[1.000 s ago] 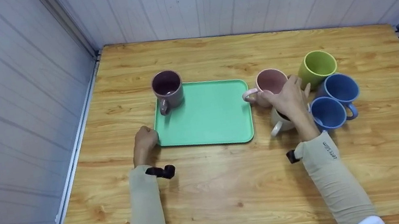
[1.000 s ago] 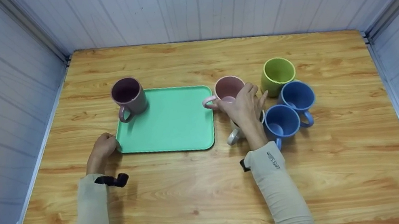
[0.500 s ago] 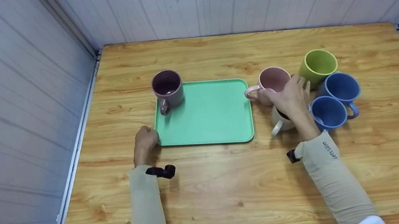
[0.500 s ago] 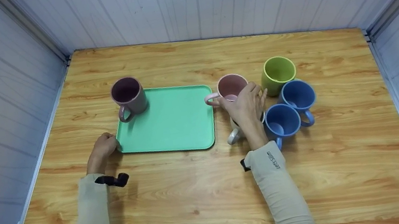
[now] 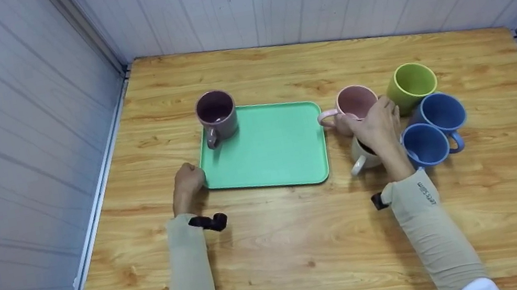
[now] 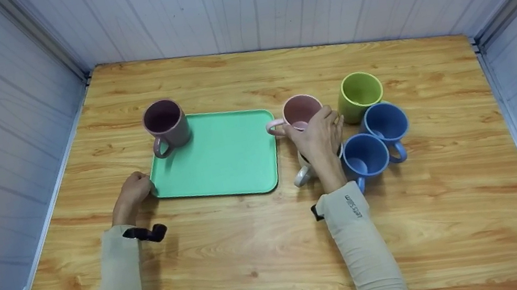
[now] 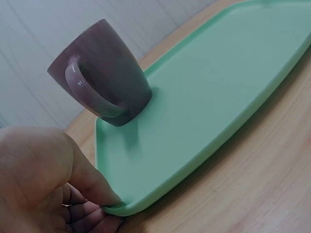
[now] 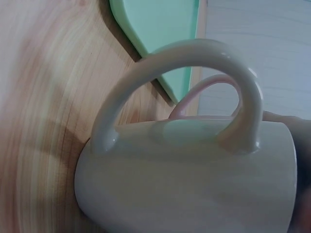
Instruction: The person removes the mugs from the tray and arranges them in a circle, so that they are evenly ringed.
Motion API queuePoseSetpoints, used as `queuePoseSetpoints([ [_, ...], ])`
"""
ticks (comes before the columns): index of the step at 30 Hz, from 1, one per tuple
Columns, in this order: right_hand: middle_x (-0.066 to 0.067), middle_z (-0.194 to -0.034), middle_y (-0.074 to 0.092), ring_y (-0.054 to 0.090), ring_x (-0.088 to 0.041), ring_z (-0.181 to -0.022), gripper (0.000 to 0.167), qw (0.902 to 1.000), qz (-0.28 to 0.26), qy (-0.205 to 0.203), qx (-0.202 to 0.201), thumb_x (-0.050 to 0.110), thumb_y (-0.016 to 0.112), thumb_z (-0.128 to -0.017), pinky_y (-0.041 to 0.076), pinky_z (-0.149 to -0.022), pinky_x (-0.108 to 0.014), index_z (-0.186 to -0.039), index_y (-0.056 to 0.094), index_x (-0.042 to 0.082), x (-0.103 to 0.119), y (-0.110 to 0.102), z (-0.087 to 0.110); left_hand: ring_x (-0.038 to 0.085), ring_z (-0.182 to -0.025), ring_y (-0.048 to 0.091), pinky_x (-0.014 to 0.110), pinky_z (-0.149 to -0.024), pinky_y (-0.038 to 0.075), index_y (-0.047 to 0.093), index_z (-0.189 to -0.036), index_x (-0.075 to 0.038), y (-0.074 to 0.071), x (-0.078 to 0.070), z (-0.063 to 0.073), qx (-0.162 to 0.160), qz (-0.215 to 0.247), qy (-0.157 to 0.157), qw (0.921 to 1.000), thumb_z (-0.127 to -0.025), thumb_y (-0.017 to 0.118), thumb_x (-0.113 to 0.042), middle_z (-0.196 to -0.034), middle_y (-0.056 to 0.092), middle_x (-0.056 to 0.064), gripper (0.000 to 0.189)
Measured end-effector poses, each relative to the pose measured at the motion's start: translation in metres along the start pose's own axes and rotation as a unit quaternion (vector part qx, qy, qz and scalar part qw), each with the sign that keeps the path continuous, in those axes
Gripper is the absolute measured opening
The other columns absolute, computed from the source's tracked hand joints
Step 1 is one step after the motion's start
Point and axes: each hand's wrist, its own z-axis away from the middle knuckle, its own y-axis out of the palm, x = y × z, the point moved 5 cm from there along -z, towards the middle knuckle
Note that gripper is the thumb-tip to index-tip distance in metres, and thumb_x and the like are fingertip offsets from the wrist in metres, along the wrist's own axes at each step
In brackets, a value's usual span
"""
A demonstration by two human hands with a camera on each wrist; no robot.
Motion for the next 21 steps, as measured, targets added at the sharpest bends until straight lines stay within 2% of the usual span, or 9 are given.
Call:
queuePoseSetpoints([
  [6,-0.032,-0.125,0.041,0.035,-0.044,-0.123,0.092,0.9999,0.009,-0.009,-0.008,0.057,0.067,-0.075,0.025,-0.110,-0.049,-0.129,0.031,-0.009,0.000,0.002,0.000,0.025,-0.091,0.037,0.033,-0.075,0.030,0.039,-0.117,0.001,-0.001,-0.003,-0.004,-0.021,-0.064,0.023,0.9975,-0.092,0.024,-0.014,-0.107,0.039,0.013,0.032],
  [10,-0.033,-0.132,0.036,0.030,-0.045,-0.131,0.101,0.9995,0.018,-0.022,0.010,0.059,0.065,-0.078,0.008,-0.117,-0.049,-0.139,0.021,-0.008,0.005,0.004,0.004,0.026,-0.089,0.038,0.033,-0.072,0.032,0.039,-0.119,0.000,-0.002,-0.002,-0.004,-0.014,-0.059,0.006,0.9982,-0.092,0.024,-0.013,-0.108,0.039,0.014,0.033],
  [14,-0.032,-0.146,0.023,0.020,-0.043,-0.141,0.110,0.9987,0.030,-0.035,0.024,0.059,0.063,-0.080,-0.006,-0.115,-0.054,-0.149,0.004,-0.004,0.015,0.004,0.009,0.027,-0.090,0.038,0.034,-0.072,0.032,0.038,-0.120,0.000,-0.002,-0.003,-0.004,-0.012,-0.053,0.004,0.9985,-0.091,0.026,-0.012,-0.109,0.039,0.014,0.034],
  [17,-0.031,-0.151,0.015,0.013,-0.043,-0.143,0.108,0.9976,0.045,-0.045,0.026,0.057,0.060,-0.083,-0.008,-0.114,-0.057,-0.150,-0.001,-0.002,0.025,0.006,0.011,0.027,-0.091,0.038,0.035,-0.073,0.031,0.038,-0.118,-0.001,-0.001,-0.003,-0.004,-0.013,-0.050,0.003,0.9987,-0.090,0.027,-0.012,-0.107,0.038,0.014,0.033],
  [21,-0.029,-0.153,0.009,0.007,-0.044,-0.143,0.103,0.9974,0.049,-0.044,0.031,0.051,0.060,-0.085,-0.003,-0.115,-0.057,-0.151,-0.001,0.000,0.032,0.010,0.009,0.027,-0.092,0.039,0.036,-0.074,0.034,0.039,-0.116,-0.002,0.000,-0.003,-0.004,-0.009,-0.050,-0.003,0.9987,-0.091,0.027,-0.013,-0.104,0.037,0.012,0.030],
])
